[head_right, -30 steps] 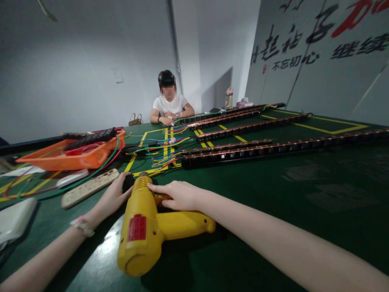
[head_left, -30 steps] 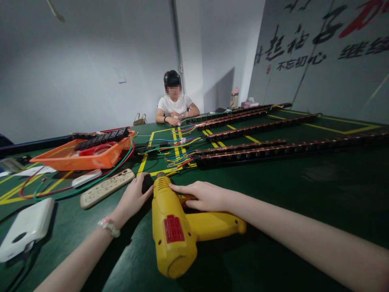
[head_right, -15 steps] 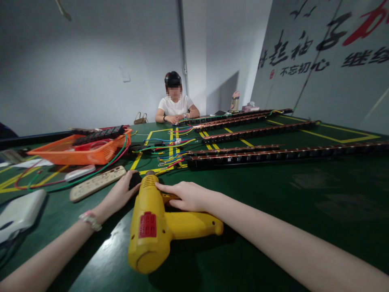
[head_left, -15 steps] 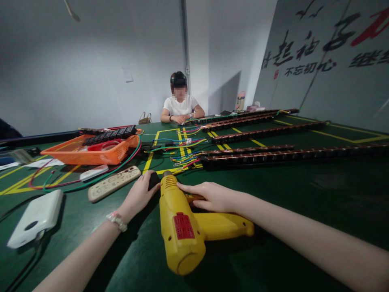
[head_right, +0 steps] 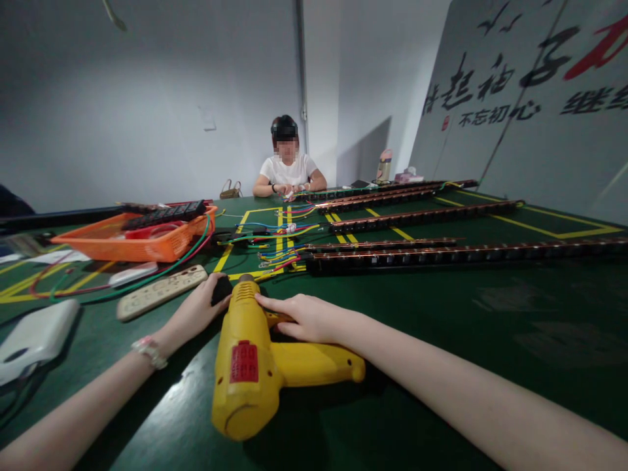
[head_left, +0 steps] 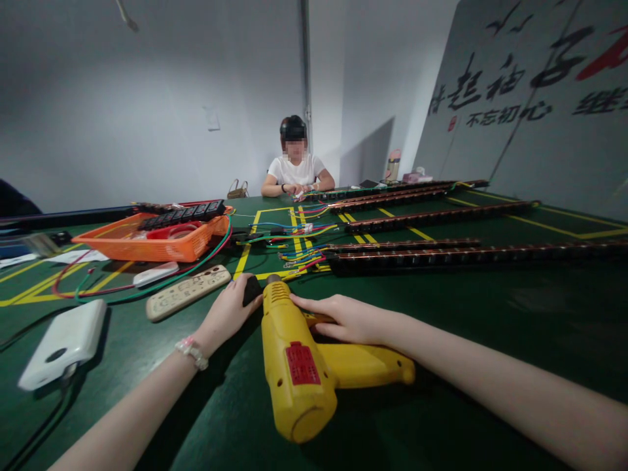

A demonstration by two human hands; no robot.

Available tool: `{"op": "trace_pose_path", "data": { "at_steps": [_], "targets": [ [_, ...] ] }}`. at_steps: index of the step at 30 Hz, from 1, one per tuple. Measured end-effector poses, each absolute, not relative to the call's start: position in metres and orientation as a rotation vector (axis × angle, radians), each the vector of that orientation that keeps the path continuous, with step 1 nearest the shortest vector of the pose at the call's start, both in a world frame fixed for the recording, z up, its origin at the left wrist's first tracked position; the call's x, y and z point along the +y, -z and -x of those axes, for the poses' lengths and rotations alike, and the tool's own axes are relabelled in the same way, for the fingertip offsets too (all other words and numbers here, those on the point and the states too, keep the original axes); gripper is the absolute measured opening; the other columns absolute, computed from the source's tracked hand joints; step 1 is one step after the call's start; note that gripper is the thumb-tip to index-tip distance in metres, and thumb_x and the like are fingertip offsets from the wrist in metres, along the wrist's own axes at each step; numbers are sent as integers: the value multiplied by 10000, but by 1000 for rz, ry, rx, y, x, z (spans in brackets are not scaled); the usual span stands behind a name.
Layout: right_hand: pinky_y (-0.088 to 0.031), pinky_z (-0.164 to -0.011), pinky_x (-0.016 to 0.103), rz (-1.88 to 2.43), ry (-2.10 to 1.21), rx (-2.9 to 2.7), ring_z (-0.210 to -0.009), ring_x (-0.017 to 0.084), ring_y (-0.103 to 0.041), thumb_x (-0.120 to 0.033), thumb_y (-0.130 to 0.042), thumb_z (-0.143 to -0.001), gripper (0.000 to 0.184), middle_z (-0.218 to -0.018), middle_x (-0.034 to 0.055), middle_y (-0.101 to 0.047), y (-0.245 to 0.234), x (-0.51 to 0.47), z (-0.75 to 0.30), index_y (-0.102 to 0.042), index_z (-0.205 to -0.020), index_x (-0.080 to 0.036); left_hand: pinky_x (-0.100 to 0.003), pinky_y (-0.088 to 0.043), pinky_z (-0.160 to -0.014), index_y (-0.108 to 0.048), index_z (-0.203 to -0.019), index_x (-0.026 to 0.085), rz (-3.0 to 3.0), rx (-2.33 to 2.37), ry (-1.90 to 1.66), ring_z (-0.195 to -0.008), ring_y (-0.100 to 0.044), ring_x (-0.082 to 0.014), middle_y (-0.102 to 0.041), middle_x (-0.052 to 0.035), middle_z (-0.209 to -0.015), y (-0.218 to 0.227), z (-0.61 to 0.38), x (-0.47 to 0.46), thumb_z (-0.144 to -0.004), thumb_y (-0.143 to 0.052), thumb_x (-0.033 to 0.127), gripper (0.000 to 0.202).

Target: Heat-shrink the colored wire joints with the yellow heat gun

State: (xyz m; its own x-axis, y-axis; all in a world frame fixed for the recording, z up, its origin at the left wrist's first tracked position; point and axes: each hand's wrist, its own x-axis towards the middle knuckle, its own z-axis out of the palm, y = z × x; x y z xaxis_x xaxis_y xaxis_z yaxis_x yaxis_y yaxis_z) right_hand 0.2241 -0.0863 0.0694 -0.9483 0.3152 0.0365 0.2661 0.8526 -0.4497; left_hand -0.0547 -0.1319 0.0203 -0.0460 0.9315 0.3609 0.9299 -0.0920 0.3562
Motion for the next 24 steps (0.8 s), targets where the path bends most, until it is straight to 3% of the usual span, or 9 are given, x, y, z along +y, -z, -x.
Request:
{"op": "trace_pose_path", "data": {
  "at_steps": [12,24],
  "targets": [
    [-450,-720,282,652,-686,-2832,-770,166,-616,-218,-443,-903,647,-1140,78,-637,-65,-72,-280,-167,-1486,-272,-397,-480,-833,-436,-1195,190,-2139,2161,-811,-942,-599,-261,-600,-101,-1004,-21,53,-133,-821,-487,548,520],
    [-444,-792,324,699,-561,-2868,-894,211,-620,-223,-446,-899,663,-1149,92,-635,-64,-73,-281,-147,-1489,-269,-397,-480,-829,-449,-1188,181,-2223,2153,-790,-944,-599,-266,-602,-102,-1013,-27,50,-137,-815,-473,541,519]
  ]
}}
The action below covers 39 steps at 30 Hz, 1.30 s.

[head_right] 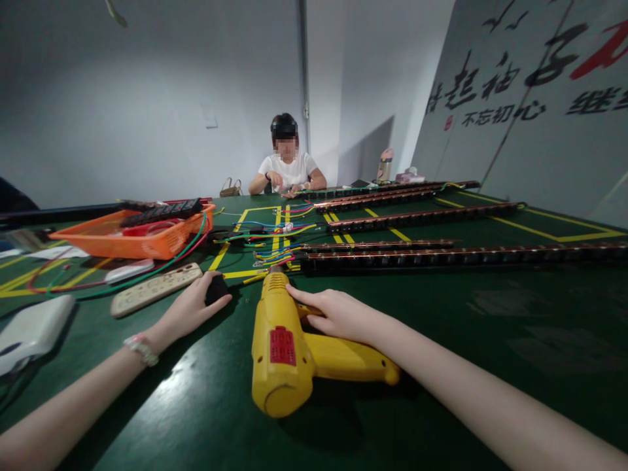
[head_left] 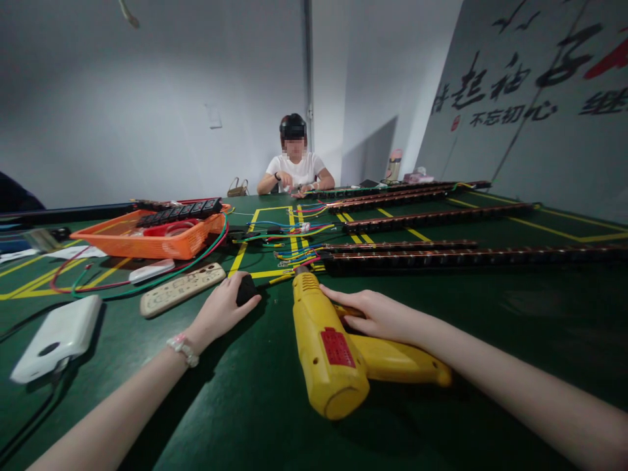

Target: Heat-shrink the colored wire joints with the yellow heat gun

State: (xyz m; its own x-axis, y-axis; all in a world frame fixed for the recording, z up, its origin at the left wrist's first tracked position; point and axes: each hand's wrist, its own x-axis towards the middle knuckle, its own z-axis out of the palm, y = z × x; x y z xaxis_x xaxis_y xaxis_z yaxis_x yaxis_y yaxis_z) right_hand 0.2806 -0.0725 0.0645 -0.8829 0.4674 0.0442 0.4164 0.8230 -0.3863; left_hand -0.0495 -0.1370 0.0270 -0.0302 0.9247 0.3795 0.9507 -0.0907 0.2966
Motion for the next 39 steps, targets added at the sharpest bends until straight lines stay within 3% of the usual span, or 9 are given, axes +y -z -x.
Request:
{"op": "trace_pose_path", "data": {
  "at_steps": [9,24,39],
  "targets": [
    [-434,-818,357,686,-394,-2949,-987,262,-609,-217,-475,-878,682,-1198,113,-624,-69,-83,-250,-173,-1488,-249,-393,-476,-838,-447,-1186,169,2157,-2086,747,-952,-589,-263,-602,-107,-1019,-26,50,-136,-805,-492,496,504],
    [-427,-753,338,547,-461,-2951,-917,258,-615,-250,-486,-896,672,-1136,120,-645,-69,-85,-221,-167,-1487,-276,-442,-452,-914,-432,-1209,153,2191,-2052,772,-1051,-571,-291,-594,-147,-1108,-23,55,-136,-797,-501,417,494],
    [-410,-655,261,765,-573,-2872,-663,149,-553,-242,-470,-890,670,-936,50,-649,-69,-64,-287,-165,-1484,-282,-402,-485,-827,-435,-1198,175,2199,-2070,770,-939,-602,-261,-605,-107,-1015,-25,54,-137,-822,-480,511,506]
  ]
}}
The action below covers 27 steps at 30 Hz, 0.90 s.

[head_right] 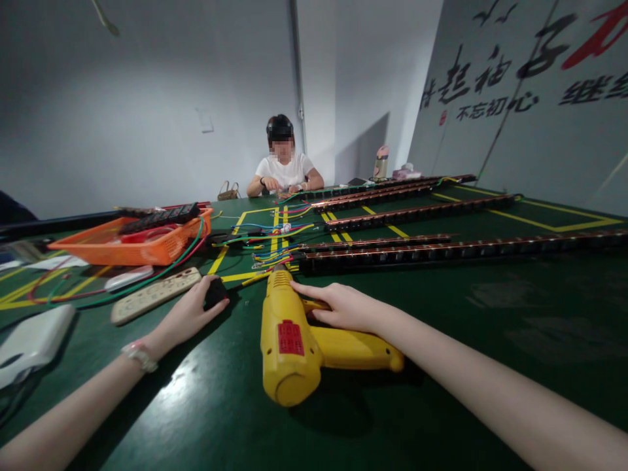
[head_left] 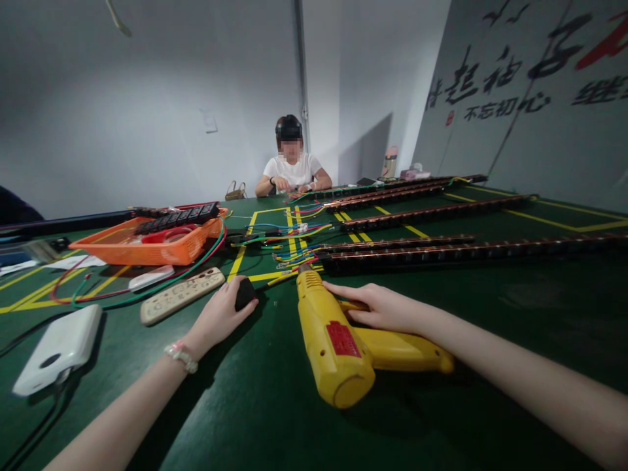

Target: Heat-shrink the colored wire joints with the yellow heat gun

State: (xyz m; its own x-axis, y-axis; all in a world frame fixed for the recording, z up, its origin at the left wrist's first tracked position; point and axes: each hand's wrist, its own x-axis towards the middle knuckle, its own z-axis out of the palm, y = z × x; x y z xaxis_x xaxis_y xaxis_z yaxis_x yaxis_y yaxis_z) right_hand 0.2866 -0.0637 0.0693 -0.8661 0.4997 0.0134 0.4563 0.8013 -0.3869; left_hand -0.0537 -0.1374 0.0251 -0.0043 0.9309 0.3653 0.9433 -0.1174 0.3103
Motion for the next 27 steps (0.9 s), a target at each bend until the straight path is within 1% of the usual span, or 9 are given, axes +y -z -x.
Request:
{"op": "trace_pose_path", "data": {
  "at_steps": [4,8,12,14,17,19,23,27],
  "targets": [
    [-417,-677,274,789,-540,-2855,-698,165,-564,-239,-474,-882,677,-923,51,-645,-68,-64,-290,-167,-1483,-288,-405,-483,-845,-433,-1204,191,2169,-2059,721,-973,-600,-270,-592,-105,-1049,-26,54,-138,-830,-468,516,497],
    [-425,-684,288,812,-495,-2859,-727,186,-578,-248,-486,-877,681,-918,63,-640,-67,-65,-288,-175,-1481,-299,-432,-457,-916,-421,-1242,213,2119,-1989,680,-1064,-564,-277,-515,-112,-1192,-27,57,-135,-834,-470,489,495],
    [-423,-653,289,826,-423,-2868,-693,192,-576,-265,-491,-877,685,-872,65,-643,-68,-65,-287,-171,-1482,-298,-470,-410,-982,-372,-1313,193,2047,-1961,668,-1187,-483,-297,-410,-144,-1322,-24,63,-128,-839,-475,463,556],
    [-421,-650,292,833,-387,-2872,-698,199,-581,-268,-492,-877,682,-849,66,-644,-67,-65,-287,-176,-1481,-297,-483,-382,-1009,-325,-1354,174,2007,-1926,679,-1243,-428,-311,-385,-161,-1349,-23,66,-125,-840,-479,441,599],
    [-422,-660,295,826,-359,-2871,-733,210,-594,-280,-499,-877,677,-869,76,-650,-66,-65,-287,-187,-1478,-301,-486,-337,-1040,-269,-1391,170,1957,-1850,679,-1284,-372,-318,-366,-165,-1376,-24,70,-120,-847,-472,389,621],
    [-418,-654,288,826,-357,-2864,-730,206,-595,-287,-499,-879,672,-881,77,-652,-66,-65,-287,-191,-1476,-310,-487,-334,-1034,-303,-1374,181,1940,-1825,636,-1271,-377,-321,-381,-154,-1374,-28,70,-115,-856,-452,369,571],
    [-396,-610,266,848,-329,-2860,-677,191,-580,-308,-497,-885,657,-829,66,-643,-67,-67,-287,-204,-1472,-323,-461,-378,-978,-438,-1266,188,1934,-1835,500,-1188,-445,-305,-456,-133,-1323,-37,67,-94,-879,-377,320,414],
    [-379,-590,253,839,-327,-2868,-669,187,-579,-318,-495,-885,660,-837,65,-645,-68,-67,-286,-197,-1473,-322,-428,-415,-924,-540,-1139,186,1982,-1880,190,-1128,-491,-280,-558,-105,-1205,-47,60,-59,-855,-368,257,339]
  ]
}}
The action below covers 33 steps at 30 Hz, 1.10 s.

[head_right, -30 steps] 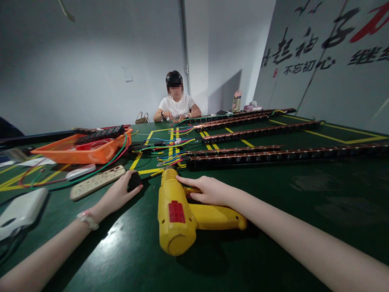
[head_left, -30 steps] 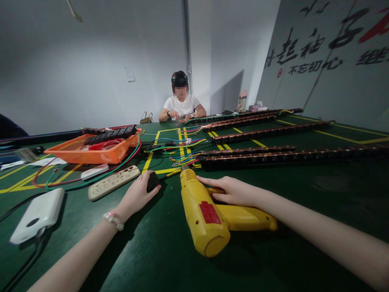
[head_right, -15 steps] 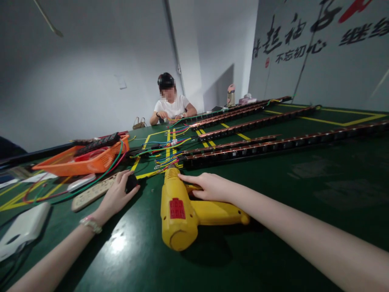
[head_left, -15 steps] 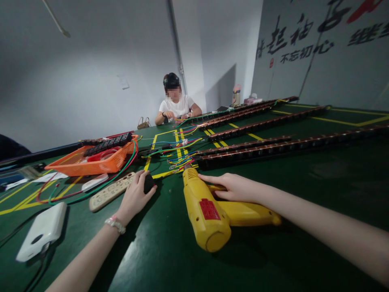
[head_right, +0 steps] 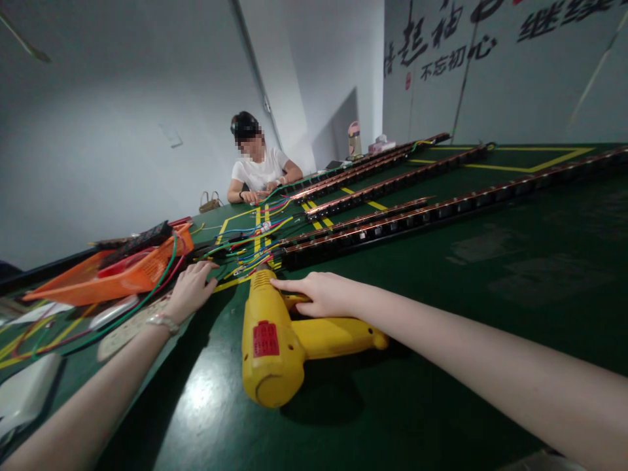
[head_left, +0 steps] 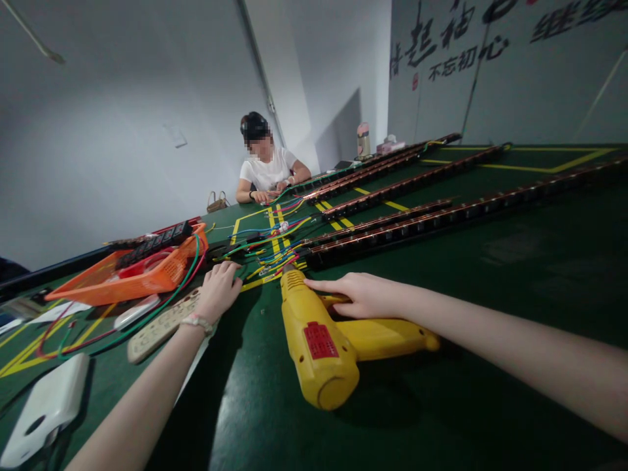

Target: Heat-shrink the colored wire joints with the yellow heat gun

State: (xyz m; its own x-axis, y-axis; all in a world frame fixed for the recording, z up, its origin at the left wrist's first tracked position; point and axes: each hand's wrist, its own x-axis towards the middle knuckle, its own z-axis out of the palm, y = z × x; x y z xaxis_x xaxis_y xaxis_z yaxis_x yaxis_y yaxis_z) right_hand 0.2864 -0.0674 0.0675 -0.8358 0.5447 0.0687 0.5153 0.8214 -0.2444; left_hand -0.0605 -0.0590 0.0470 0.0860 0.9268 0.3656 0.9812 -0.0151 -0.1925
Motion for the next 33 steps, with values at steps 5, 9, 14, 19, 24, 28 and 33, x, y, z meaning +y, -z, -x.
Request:
{"op": "trace_pose_path", "data": {
  "at_steps": [5,9,14,19,24,28,33],
  "targets": [
    [-386,-611,264,830,-295,-2872,-699,198,-590,-308,-493,-884,661,-854,73,-655,-69,-68,-286,-199,-1476,-304,-382,-442,-906,-530,-1191,146,2004,-1906,-15,-1125,-507,-268,-568,-121,-1197,-61,57,-12,-825,-390,252,406],
    [-390,-616,275,847,-280,-2891,-717,212,-603,-296,-494,-879,659,-860,83,-666,-71,-69,-285,-213,-1475,-290,-390,-438,-929,-475,-1271,144,2028,-1947,-53,-1150,-502,-270,-560,-125,-1239,-68,62,13,-833,-390,286,468],
    [-400,-628,286,831,-301,-2865,-752,225,-621,-314,-488,-875,658,-928,92,-675,-71,-70,-285,-212,-1472,-314,-418,-425,-957,-370,-1368,166,1955,-2006,11,-1241,-436,-278,-470,-117,-1373,-62,73,27,-842,-383,317,548],
    [-394,-618,288,841,-287,-2884,-752,228,-623,-315,-486,-876,661,-930,99,-680,-70,-70,-285,-208,-1475,-297,-460,-408,-972,-426,-1340,151,1957,-2165,-208,-1293,-373,-301,-459,-131,-1387,-55,79,36,-816,-406,327,553],
    [-378,-590,284,820,-287,-2882,-724,227,-621,-311,-488,-863,671,-904,90,-682,-70,-69,-285,-210,-1473,-312,-509,-389,-963,-346,-1387,98,1855,-2180,-156,-1297,-337,-351,-398,-184,-1413,-49,74,42,-818,-382,347,621],
    [-376,-591,283,810,-293,-2885,-709,220,-619,-302,-485,-861,671,-881,84,-678,-70,-69,-285,-209,-1473,-313,-482,-360,-985,-343,-1375,46,1753,-2254,-152,-1282,-372,-353,-418,-227,-1381,-45,72,47,-822,-360,350,631],
    [-394,-615,295,808,-323,-2870,-748,227,-624,-319,-484,-857,671,-944,83,-672,-70,-69,-285,-209,-1469,-338,-463,-416,-909,-470,-1252,29,1719,-2279,-198,-1186,-468,-386,-500,-256,-1264,-53,77,55,-790,-399,377,583]
  ]
}}
